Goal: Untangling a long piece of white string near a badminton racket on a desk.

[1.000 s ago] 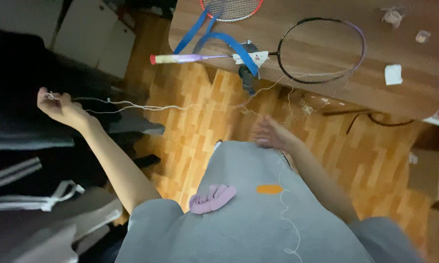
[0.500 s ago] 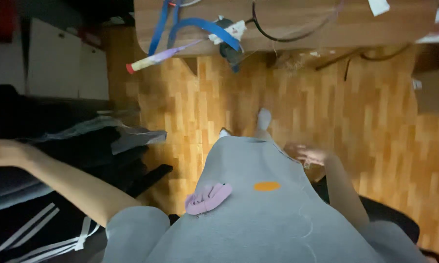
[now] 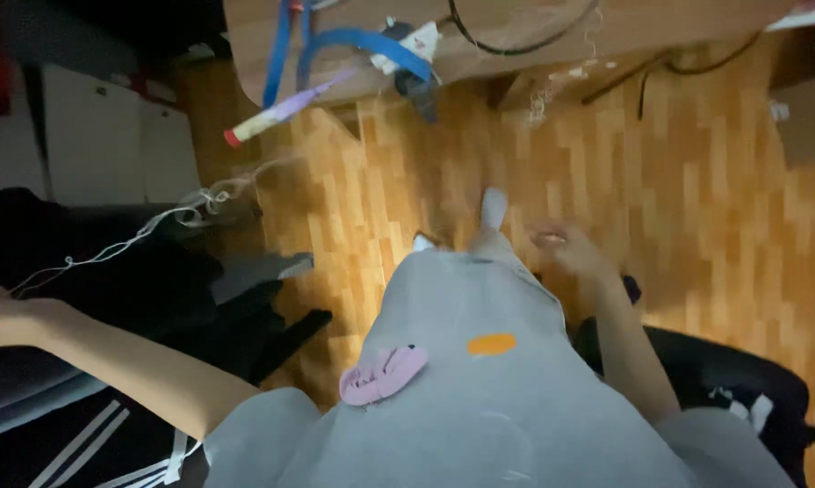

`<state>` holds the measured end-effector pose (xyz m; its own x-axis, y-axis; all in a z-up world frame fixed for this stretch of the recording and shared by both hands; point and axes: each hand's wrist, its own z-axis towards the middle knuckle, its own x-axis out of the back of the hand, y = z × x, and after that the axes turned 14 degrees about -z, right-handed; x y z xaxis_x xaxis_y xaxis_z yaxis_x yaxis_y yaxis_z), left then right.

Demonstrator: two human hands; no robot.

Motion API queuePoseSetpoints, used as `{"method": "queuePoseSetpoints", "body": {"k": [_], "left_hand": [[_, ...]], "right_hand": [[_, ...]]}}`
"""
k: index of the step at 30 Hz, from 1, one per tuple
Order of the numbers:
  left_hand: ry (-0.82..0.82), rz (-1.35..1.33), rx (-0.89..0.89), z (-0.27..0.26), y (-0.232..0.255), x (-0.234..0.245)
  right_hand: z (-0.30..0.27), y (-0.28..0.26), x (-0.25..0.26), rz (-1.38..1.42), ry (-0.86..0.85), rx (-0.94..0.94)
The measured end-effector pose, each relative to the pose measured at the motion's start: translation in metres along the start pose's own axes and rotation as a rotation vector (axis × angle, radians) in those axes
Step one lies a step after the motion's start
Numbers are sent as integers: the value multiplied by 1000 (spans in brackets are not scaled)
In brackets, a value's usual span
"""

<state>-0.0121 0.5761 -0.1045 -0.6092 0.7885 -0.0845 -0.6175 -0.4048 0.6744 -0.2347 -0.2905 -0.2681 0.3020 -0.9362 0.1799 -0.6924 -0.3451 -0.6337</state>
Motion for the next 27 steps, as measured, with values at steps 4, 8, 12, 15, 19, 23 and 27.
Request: {"method": "queuePoseSetpoints", "body": {"k": [4, 8, 12, 15, 19, 23, 27], "left_hand": [[179, 43, 113, -3, 59, -44], [222, 20, 43, 0, 123, -69], [280, -43, 126, -12, 184, -81], [322, 67, 133, -29, 216, -73], [89, 406, 187, -48, 268, -77], [-542, 697, 230, -81, 293, -100], [-902, 920, 1153, -132, 271, -143]], "right_hand": [[-9, -172, -14, -423, 283, 400], [5, -284, -38, -612, 474, 834], [62, -325, -56, -892, 746, 983], [91, -318, -66, -885, 745, 888], [95, -310, -81, -817, 406, 794], [64, -321, -123, -752, 102, 967], [6, -343, -167, -733, -237, 1042]]}}
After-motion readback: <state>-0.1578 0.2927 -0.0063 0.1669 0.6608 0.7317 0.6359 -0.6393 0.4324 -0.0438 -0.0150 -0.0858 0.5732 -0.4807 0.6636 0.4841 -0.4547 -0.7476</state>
